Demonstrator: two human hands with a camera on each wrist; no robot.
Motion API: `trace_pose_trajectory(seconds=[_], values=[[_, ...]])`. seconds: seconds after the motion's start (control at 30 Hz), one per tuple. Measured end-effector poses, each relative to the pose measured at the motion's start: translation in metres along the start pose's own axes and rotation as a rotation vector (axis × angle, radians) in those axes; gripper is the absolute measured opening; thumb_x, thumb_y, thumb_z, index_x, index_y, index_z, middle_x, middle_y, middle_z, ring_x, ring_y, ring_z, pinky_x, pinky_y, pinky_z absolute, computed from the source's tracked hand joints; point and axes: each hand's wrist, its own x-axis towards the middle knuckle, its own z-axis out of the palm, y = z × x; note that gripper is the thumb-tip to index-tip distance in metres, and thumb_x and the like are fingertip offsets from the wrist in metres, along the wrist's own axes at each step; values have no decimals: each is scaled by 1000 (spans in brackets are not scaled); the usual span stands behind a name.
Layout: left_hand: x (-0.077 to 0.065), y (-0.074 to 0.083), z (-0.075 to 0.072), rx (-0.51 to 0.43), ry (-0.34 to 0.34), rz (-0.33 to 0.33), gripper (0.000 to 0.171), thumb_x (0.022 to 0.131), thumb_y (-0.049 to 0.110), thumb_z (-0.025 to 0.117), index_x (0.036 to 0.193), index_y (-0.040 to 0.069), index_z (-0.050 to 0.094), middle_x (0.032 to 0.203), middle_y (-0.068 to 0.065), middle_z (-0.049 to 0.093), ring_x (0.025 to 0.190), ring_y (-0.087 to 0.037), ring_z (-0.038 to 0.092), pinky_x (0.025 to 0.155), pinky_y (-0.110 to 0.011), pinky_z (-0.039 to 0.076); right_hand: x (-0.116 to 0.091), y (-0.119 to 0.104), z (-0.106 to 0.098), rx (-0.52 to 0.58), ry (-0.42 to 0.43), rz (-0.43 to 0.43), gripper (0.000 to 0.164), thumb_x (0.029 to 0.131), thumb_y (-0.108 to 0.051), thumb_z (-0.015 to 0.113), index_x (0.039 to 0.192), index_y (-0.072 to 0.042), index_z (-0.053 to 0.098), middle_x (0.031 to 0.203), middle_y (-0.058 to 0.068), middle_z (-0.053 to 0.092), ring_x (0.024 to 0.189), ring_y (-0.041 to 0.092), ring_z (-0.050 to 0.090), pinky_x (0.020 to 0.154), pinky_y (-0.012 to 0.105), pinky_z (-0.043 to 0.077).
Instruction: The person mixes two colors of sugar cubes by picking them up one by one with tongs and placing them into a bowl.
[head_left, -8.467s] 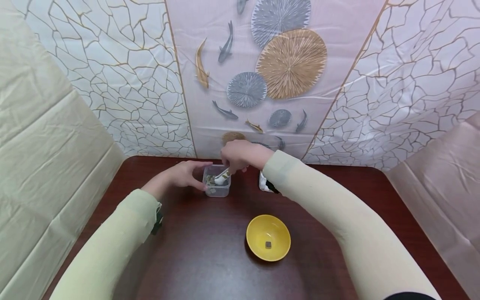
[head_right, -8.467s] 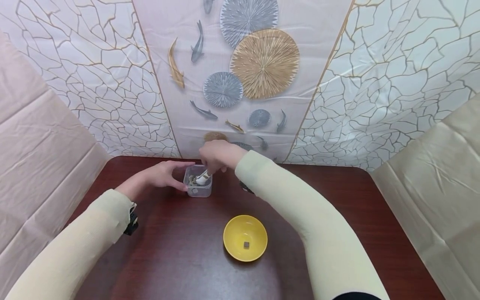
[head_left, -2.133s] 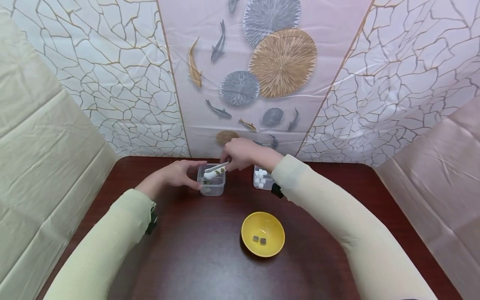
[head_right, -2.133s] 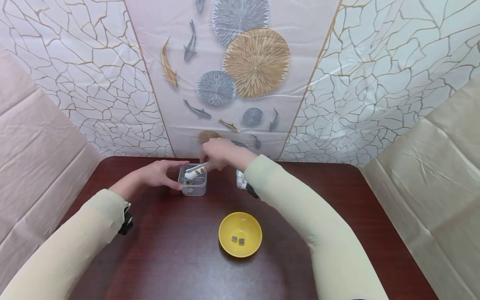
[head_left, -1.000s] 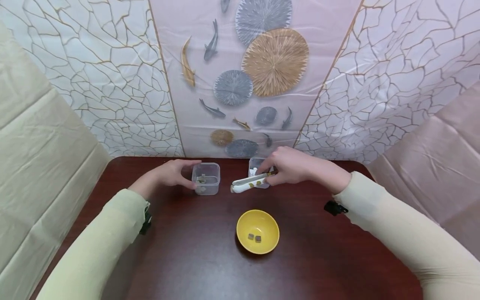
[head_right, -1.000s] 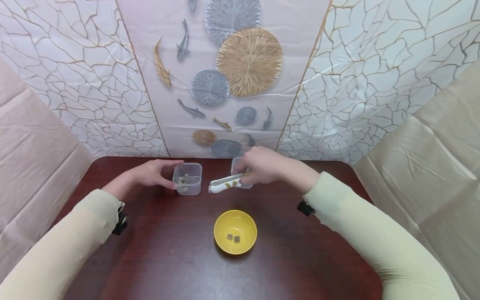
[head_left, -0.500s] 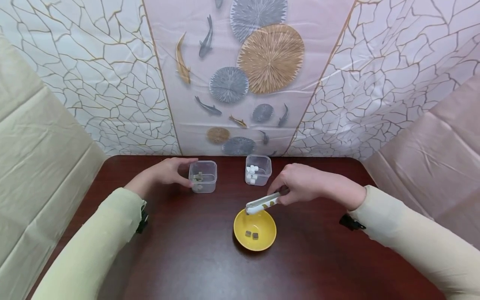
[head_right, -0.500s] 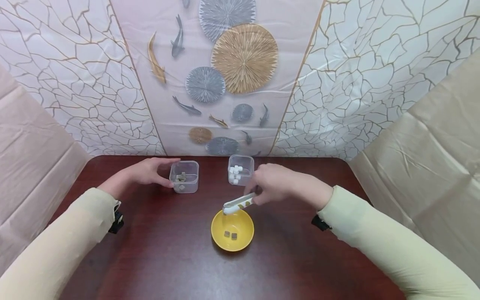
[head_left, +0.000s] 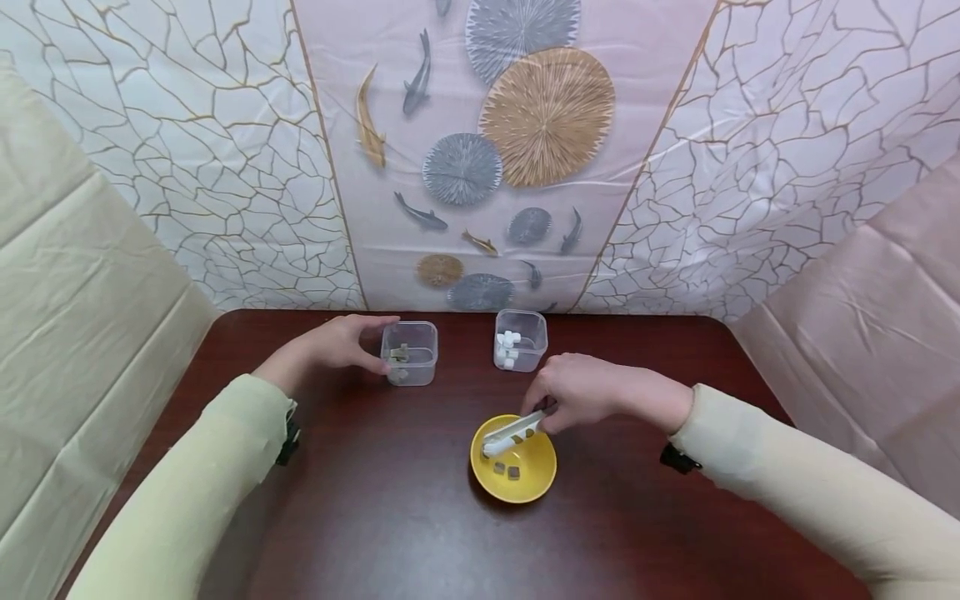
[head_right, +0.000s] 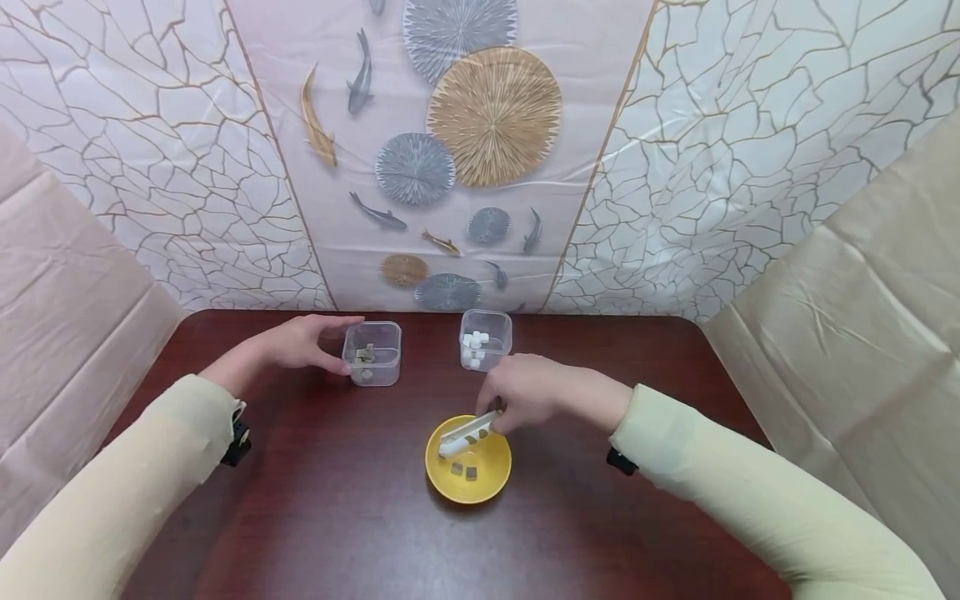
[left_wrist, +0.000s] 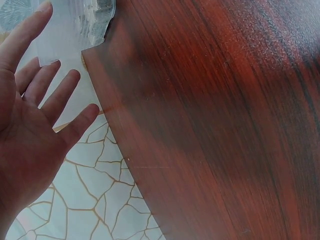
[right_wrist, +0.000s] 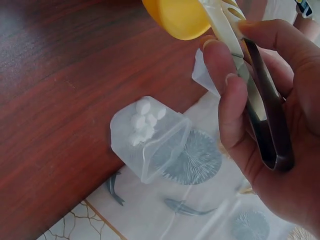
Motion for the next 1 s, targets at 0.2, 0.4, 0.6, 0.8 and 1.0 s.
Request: trace_pose_trajectory(seconds=[0.2,0.4,0.6,0.8,1.0], values=[[1,-1,-1,10,0,1,92,89,27,89,165,10,41,160,-19,52,151,-39,45,124,-61,33,3,0,-3,37,-36,35,17,86,-12,78,100,-20,84,82,-21,71,72,-7,60,68,20,53],[1,0,-2,12,-1,7,91,89,26,89,165,11,41,159,-18,53,150,-38,47,123,-60,34,8,-1,-23,52,25,32,18,88,-15,79,105,-18,84,85,-18,73,75,-4,64,72,24,57],[0,0,-2,15,3,0,90,90,25,88,166,12,41,160,-19,52,150,-39,46,123,-60,34,27,-1,-49,8,124,50,24,88,-16,76,111,-18,84,84,-15,72,66,2,57,62,25,49],[0,0,-1,13,6,-2,89,90,24,88,165,12,42,161,-19,51,151,-38,46,124,-60,33,59,0,-68,-91,179,24,23,91,-18,75,112,-17,83,84,-11,73,64,5,53,62,30,48],[0,0,-1,9,-1,2,90,90,24,88,166,11,41,161,-19,51,150,-37,47,124,-59,34,96,4,-79,-248,156,75,19,91,-21,75,108,-15,83,77,-5,68,64,12,49,62,34,42]])
